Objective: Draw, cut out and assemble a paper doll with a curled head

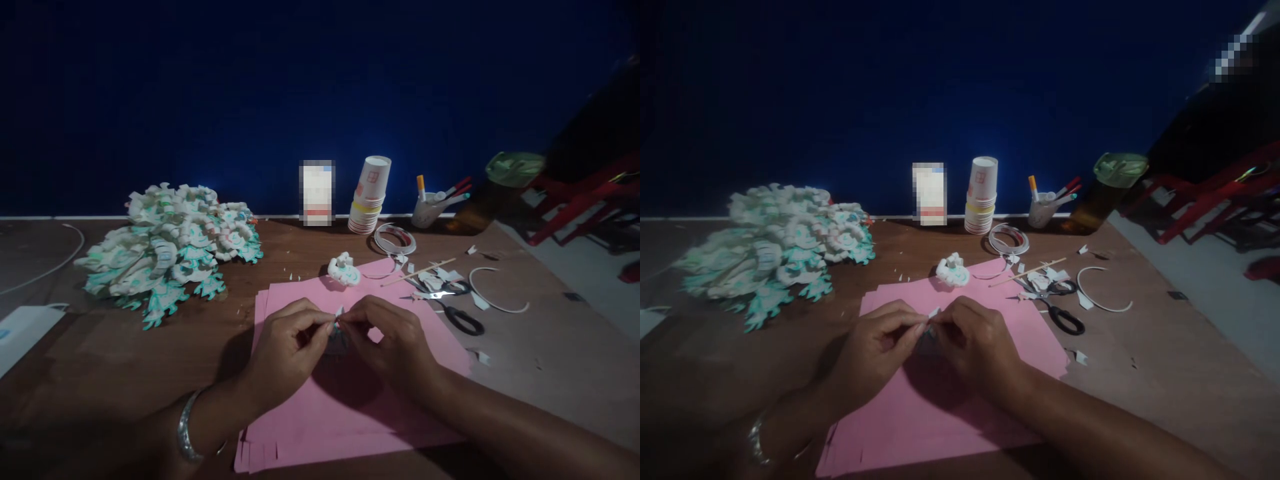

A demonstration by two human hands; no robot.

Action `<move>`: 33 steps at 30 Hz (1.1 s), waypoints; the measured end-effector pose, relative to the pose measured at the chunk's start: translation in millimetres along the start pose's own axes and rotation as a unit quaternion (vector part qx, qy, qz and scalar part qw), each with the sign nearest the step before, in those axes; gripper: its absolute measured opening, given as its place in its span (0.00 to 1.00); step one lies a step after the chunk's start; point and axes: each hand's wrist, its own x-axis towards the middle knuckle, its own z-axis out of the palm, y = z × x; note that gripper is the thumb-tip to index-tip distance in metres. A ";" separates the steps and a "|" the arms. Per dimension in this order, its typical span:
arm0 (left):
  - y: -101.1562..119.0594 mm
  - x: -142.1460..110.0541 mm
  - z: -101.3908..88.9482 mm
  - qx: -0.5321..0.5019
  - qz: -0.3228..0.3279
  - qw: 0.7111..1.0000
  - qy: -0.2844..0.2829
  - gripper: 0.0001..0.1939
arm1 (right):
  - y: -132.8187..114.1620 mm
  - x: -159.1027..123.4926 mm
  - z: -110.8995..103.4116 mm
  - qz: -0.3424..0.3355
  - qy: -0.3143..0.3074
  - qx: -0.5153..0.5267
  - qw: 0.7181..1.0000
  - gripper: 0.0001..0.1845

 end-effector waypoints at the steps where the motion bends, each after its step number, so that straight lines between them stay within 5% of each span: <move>1: -0.7 -0.3 0.5 0.001 0.003 1.000 0.002 0.09 | 0.3 -0.3 -0.1 -0.001 -0.002 -0.003 1.000 0.05; 11: 0.0 -2.3 1.4 0.021 0.019 1.000 0.011 0.10 | 4.6 -0.4 3.9 -0.028 0.005 -0.020 0.999 0.07; 19: -0.9 0.2 3.3 -0.029 -0.072 0.997 0.014 0.08 | 1.4 0.9 1.1 -0.019 -0.006 -0.042 0.999 0.07; 28: 4.0 0.4 6.0 -0.053 -0.084 0.995 0.022 0.09 | 2.2 1.6 1.9 -0.031 -0.003 -0.059 0.998 0.08; 33: 3.7 1.3 6.3 -0.085 -0.099 0.991 0.031 0.07 | 0.4 4.2 1.2 0.023 0.009 -0.008 1.000 0.04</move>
